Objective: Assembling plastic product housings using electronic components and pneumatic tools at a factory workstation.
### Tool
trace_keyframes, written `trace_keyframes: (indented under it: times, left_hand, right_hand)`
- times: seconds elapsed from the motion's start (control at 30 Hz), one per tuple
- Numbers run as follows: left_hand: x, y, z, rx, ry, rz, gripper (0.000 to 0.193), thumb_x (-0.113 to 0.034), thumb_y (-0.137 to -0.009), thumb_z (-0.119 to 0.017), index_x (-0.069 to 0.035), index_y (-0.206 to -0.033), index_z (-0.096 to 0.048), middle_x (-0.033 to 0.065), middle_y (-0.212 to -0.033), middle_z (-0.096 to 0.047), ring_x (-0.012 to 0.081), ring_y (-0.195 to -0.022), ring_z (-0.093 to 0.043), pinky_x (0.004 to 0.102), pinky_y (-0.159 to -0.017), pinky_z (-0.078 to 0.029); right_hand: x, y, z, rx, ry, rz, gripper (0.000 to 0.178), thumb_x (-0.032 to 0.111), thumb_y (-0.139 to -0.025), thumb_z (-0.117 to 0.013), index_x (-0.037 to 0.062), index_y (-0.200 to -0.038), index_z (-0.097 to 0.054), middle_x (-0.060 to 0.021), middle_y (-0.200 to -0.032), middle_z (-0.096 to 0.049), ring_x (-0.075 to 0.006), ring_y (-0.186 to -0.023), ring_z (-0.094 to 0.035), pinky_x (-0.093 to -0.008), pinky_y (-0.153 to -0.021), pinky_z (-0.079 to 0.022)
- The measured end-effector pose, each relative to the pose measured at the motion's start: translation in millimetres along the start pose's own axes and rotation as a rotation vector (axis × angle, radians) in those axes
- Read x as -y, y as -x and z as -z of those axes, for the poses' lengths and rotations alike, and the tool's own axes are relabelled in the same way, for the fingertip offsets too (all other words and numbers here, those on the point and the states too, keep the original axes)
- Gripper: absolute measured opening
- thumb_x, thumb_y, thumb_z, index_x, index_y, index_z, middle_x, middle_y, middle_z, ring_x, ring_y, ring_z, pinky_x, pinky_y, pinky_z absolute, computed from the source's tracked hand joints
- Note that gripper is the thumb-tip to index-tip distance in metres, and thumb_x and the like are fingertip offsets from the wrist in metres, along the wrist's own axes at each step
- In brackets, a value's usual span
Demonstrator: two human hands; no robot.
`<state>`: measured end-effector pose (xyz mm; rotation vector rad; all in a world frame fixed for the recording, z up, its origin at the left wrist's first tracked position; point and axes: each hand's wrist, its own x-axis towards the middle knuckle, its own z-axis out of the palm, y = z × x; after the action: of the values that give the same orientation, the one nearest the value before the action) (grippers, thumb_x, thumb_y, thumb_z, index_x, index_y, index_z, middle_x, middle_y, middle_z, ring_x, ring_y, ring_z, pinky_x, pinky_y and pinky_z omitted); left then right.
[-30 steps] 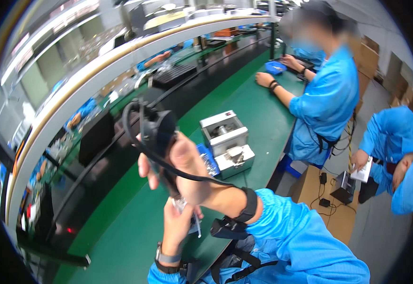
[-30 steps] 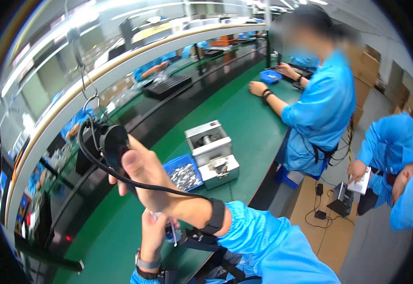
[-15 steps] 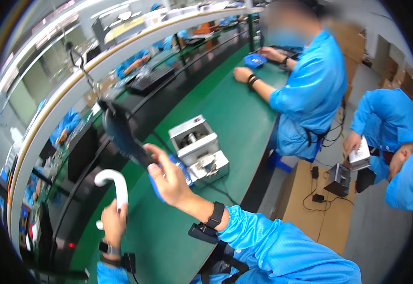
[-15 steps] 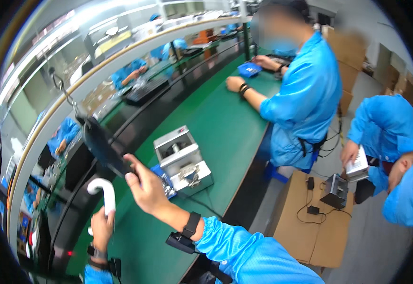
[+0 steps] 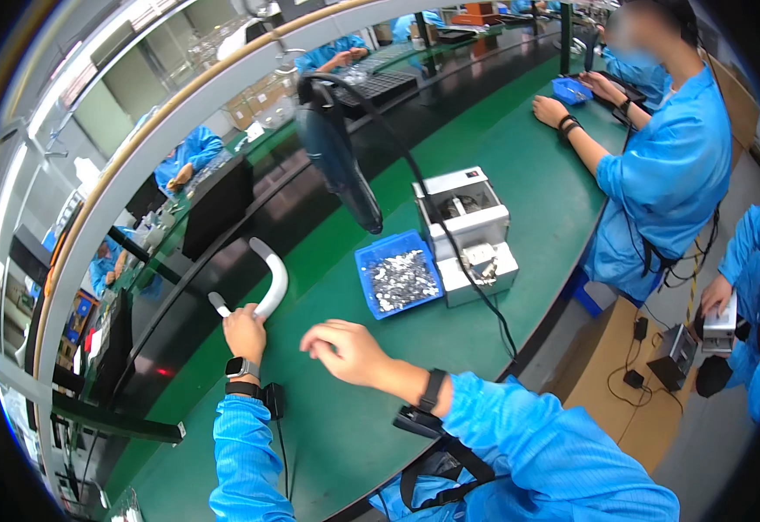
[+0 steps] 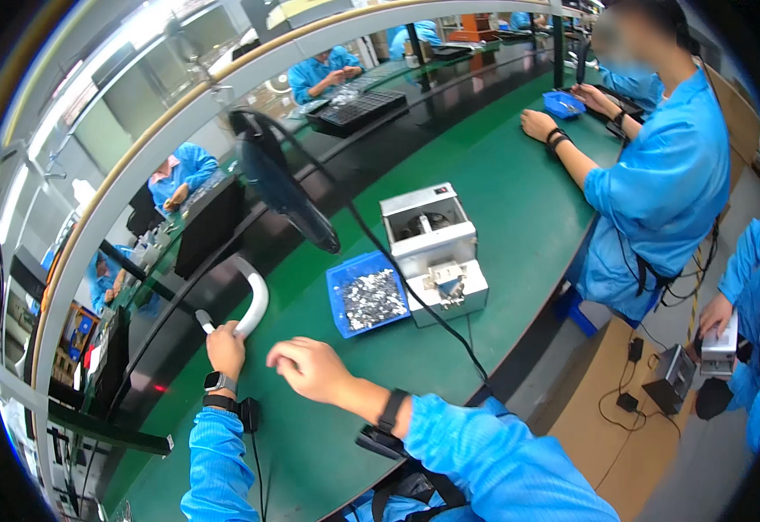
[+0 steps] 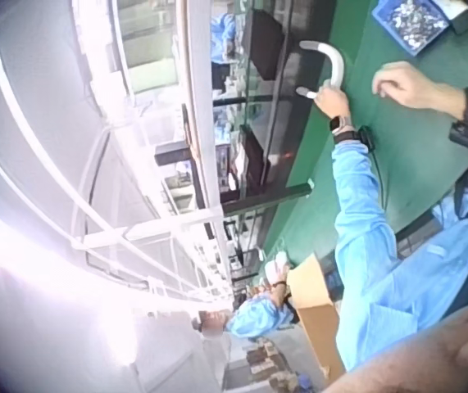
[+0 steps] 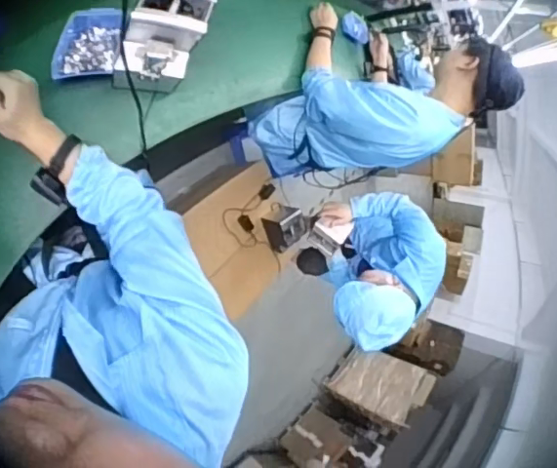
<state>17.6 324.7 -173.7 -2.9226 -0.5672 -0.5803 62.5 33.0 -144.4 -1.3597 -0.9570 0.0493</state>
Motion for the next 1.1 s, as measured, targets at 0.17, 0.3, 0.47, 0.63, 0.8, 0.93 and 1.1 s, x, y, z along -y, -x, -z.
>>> trace_keyframes:
  times: [0.17,0.3,0.47,0.63,0.8,0.93,1.1]
  left_hand:
    - [-47,16,-8,-0.276,0.553,0.168,0.033,-0.003,-0.084,-0.063,-0.003,-0.117,-0.062,0.0148,-0.111,-0.064,0.0318,-0.101,-0.061,0.0393,-0.092,-0.046]
    - [-125,44,19,0.027,1.766,0.615,0.023,-0.008,-0.097,-0.053,0.003,-0.116,-0.06,0.0104,-0.11,-0.064,0.0142,-0.096,-0.063,0.0246,-0.081,-0.05]
    - [-131,49,-4,-0.072,1.546,0.518,0.022,-0.017,-0.099,-0.053,0.0,-0.109,-0.061,0.0058,-0.096,-0.064,0.0119,-0.082,-0.062,0.0217,-0.065,-0.049]
    - [-127,56,-1,-0.004,1.537,0.447,0.025,-0.022,-0.104,-0.047,0.0,-0.108,-0.058,0.0097,-0.101,-0.064,0.0156,-0.09,-0.065,0.0265,-0.076,-0.054]
    - [-135,54,-5,-0.04,1.543,0.45,0.025,-0.021,-0.104,-0.045,0.0,-0.105,-0.058,0.009,-0.099,-0.064,0.0155,-0.088,-0.065,0.0256,-0.076,-0.054]
    - [-132,53,-6,-0.034,1.547,0.425,0.023,-0.02,-0.104,-0.045,0.0,-0.104,-0.058,0.0086,-0.097,-0.064,0.0151,-0.087,-0.065,0.0247,-0.075,-0.054]
    - [-138,54,-2,-0.083,1.586,0.453,0.022,-0.019,-0.104,-0.046,0.0,-0.104,-0.057,0.0079,-0.096,-0.064,0.0137,-0.085,-0.065,0.0241,-0.073,-0.054]
  right_hand:
    - [-51,-22,-14,0.135,-0.036,-0.193,0.016,0.008,-0.088,-0.051,0.0063,-0.09,-0.068,-0.0091,-0.071,-0.069,-0.0222,-0.066,-0.068,-0.0356,-0.063,-0.053]
    - [-57,-19,-2,0.192,-0.213,-0.271,0.015,0.003,-0.085,-0.053,0.0021,-0.091,-0.067,-0.0089,-0.071,-0.069,-0.0184,-0.065,-0.068,-0.0316,-0.06,-0.052]
    - [-75,-17,-17,0.018,-0.377,-0.244,0.013,-0.001,-0.086,-0.052,-0.0036,-0.089,-0.065,-0.0139,-0.076,-0.07,-0.0183,-0.068,-0.07,-0.0332,-0.061,-0.056]
    - [-84,-15,-22,-0.066,-0.212,-0.176,0.005,0.004,-0.078,-0.061,-0.0004,-0.079,-0.064,-0.0152,-0.072,-0.067,-0.028,-0.063,-0.064,-0.0364,-0.056,-0.048]
    - [-97,-15,-24,-0.131,-0.115,-0.092,0.005,0.002,-0.075,-0.065,-0.0005,-0.077,-0.061,-0.0144,-0.073,-0.066,-0.0278,-0.065,-0.065,-0.0356,-0.056,-0.049]
    - [-86,-17,-13,-0.001,-0.257,-0.228,0.007,0.002,-0.076,-0.066,-0.0007,-0.079,-0.061,-0.014,-0.073,-0.067,-0.0273,-0.066,-0.066,-0.0358,-0.059,-0.05]
    - [-74,-19,-10,0.01,-0.217,-0.285,0.006,0.003,-0.08,-0.065,-0.0012,-0.081,-0.061,-0.0141,-0.074,-0.069,-0.0253,-0.067,-0.067,-0.0353,-0.059,-0.052]
